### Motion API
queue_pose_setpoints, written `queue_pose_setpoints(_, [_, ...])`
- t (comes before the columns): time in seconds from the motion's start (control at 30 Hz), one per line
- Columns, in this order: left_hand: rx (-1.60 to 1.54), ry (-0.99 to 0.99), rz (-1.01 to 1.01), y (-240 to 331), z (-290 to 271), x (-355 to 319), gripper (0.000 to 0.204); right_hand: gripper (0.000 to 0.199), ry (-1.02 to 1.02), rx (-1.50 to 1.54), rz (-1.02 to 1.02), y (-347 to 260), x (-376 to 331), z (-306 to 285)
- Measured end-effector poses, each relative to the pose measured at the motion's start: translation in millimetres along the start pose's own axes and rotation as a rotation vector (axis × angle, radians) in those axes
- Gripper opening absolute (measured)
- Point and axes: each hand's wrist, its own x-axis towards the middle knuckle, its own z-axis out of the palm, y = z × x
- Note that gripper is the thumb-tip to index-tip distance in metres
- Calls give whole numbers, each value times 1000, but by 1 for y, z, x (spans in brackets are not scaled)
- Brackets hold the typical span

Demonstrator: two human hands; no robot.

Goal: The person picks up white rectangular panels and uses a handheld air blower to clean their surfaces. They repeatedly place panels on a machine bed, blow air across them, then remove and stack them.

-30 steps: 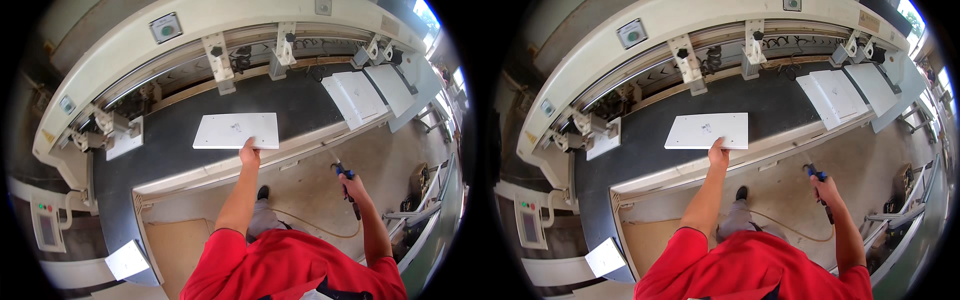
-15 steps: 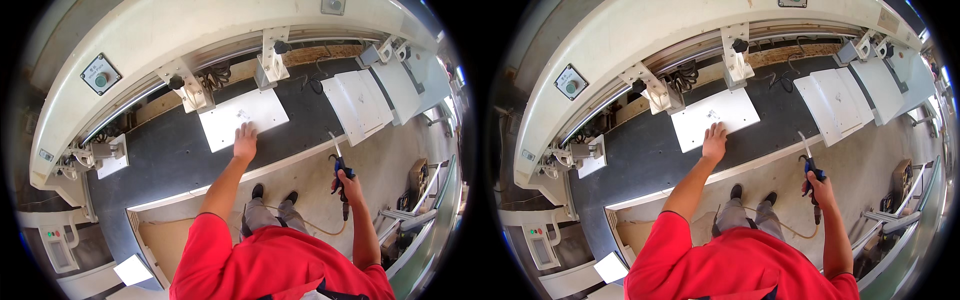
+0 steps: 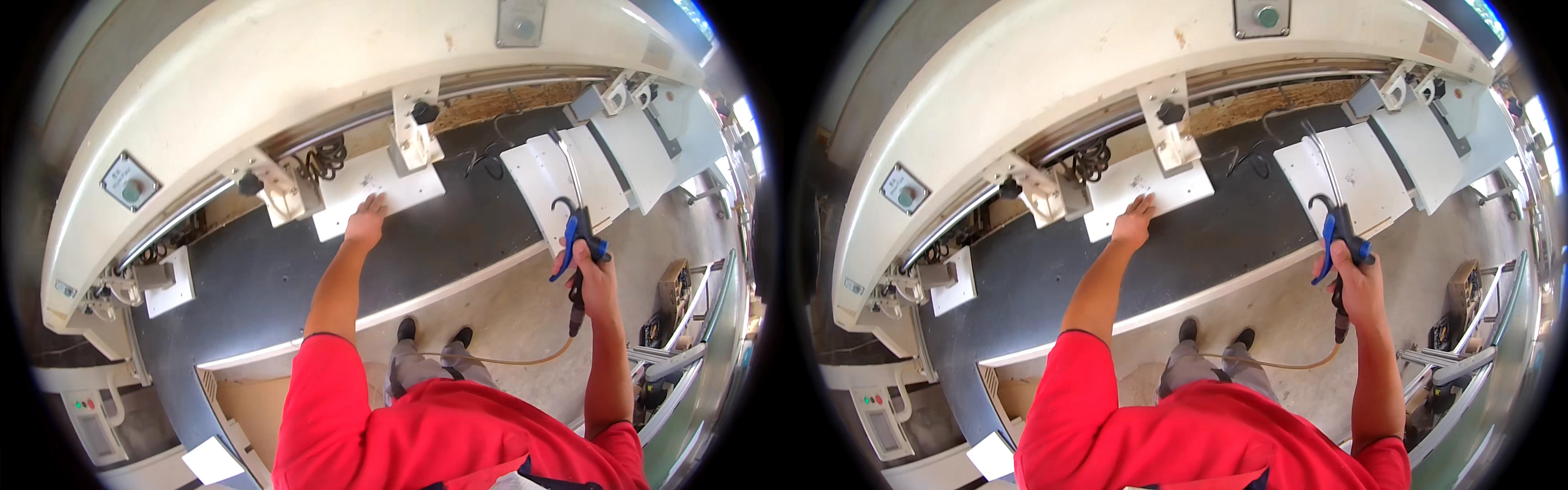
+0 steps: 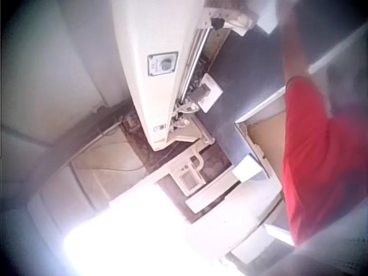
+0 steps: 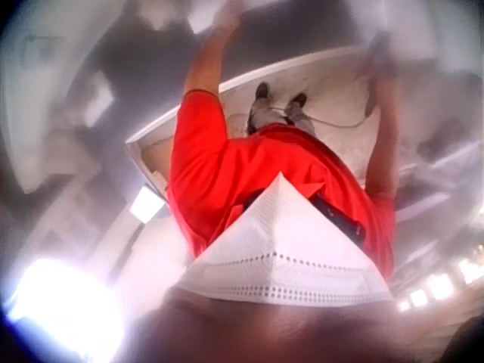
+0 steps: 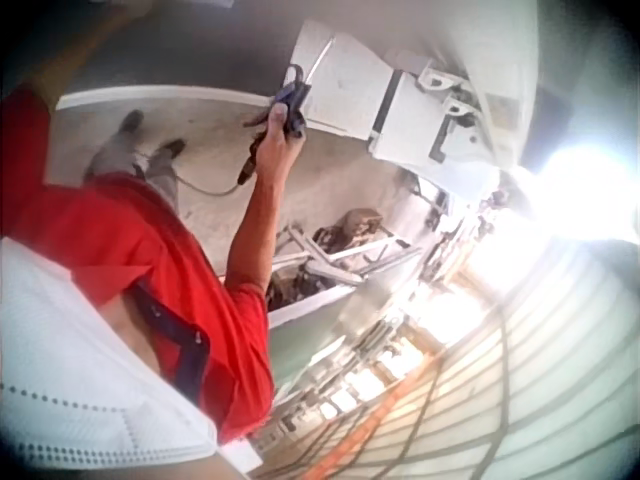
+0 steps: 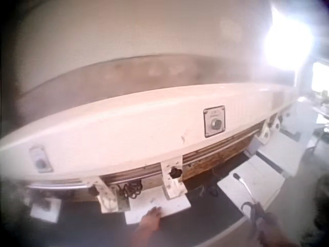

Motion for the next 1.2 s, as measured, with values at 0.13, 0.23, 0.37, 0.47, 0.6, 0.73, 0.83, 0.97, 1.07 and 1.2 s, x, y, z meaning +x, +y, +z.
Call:
queue_pose_setpoints(0.13, [-20,-19,-7,-1,-3,3,34,39,47,-32,-102,-60,18,8])
queue_pose_setpoints(0.23, [2,72,51,-8,1,4,25,39,86,-10,-115,-88,30,20])
queue_pose_setpoints(0.37, [13,147,102,-9,14,0,28,39,80,-95,-49,-106,50,31])
queue_pose_setpoints(0.47, [28,196,134,-2,8,1,23,41,103,-4,-10,-93,40,17])
queue_pose_setpoints(0.6, [41,211,131,6,10,7,19,50,160,-36,62,-45,6,-6])
queue_pose_setpoints(0.73, [39,197,72,8,15,6,25,50,78,-88,278,35,-38,-8])
queue_pose_setpoints(0.83, [24,324,-121,-4,46,-4,33,49,-76,-91,315,76,-60,13])
queue_pose_setpoints(0.97, [-152,311,30,30,-3,-73,41,49,-206,-69,360,135,-75,21])
queue_pose_setpoints(1.07, [-242,307,-79,-4,-30,-170,38,47,-269,-57,386,153,-101,48])
queue_pose_setpoints(1.2, [-37,398,-619,-122,-60,-296,18,40,-423,-109,358,149,-129,95])
